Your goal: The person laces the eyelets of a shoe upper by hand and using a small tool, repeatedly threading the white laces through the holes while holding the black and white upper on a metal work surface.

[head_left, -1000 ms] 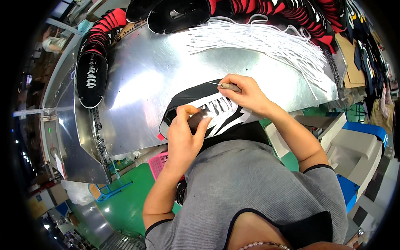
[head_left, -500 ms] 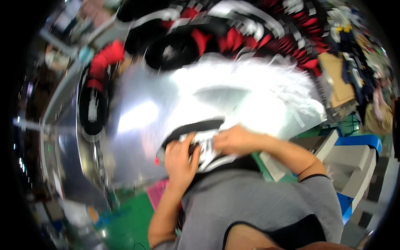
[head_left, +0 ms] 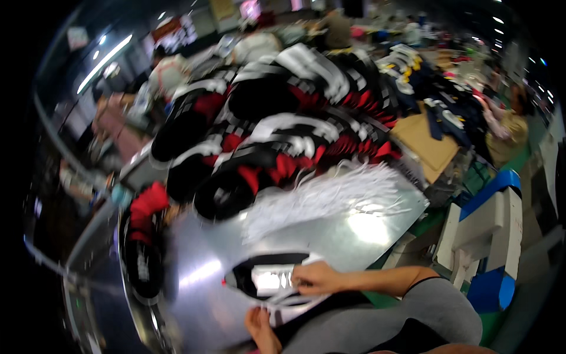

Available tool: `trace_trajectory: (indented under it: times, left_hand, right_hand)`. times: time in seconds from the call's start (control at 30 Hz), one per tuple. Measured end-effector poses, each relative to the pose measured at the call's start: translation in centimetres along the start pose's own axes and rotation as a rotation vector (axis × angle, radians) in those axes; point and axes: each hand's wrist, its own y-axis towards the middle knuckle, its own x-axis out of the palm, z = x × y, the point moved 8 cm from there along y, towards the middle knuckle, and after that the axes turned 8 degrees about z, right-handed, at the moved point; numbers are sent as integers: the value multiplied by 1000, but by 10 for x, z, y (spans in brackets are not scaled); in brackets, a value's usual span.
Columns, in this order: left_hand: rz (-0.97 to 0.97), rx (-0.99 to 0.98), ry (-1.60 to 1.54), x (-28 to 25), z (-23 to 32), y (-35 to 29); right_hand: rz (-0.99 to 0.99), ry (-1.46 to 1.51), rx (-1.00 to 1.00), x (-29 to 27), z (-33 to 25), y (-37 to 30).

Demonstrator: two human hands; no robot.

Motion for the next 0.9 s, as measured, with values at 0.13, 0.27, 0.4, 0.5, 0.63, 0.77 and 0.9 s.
trace_trajectory:
  times: [0.13,0.27,0.4,0.5,0.63,0.77,0.9]
  left_hand:
    - [-218,-304,-47,55,14,-9]
    - [-404,-517,-331,84,18,-22]
    - [-592,-472,-342,96,31,-16]
    - [-601,-410,-350,93,42,-14]
    - [-551,-420,-392,84,62,1]
    - [-341,-235,-236,70,114,20]
    - [14,212,368,17,202,80]
  right_hand:
    - [-68,81,151,11,5,-6]
    - [7,289,239,0,-1,-6]
    - [-181,721,440,14,-2,-15]
    - [-219,827,431,23,-9,-10]
    - [-251,987,427,47,-8,-3]
    - [-310,966,473,79,-19,19]
    - [-119,586,534,59,7,62]
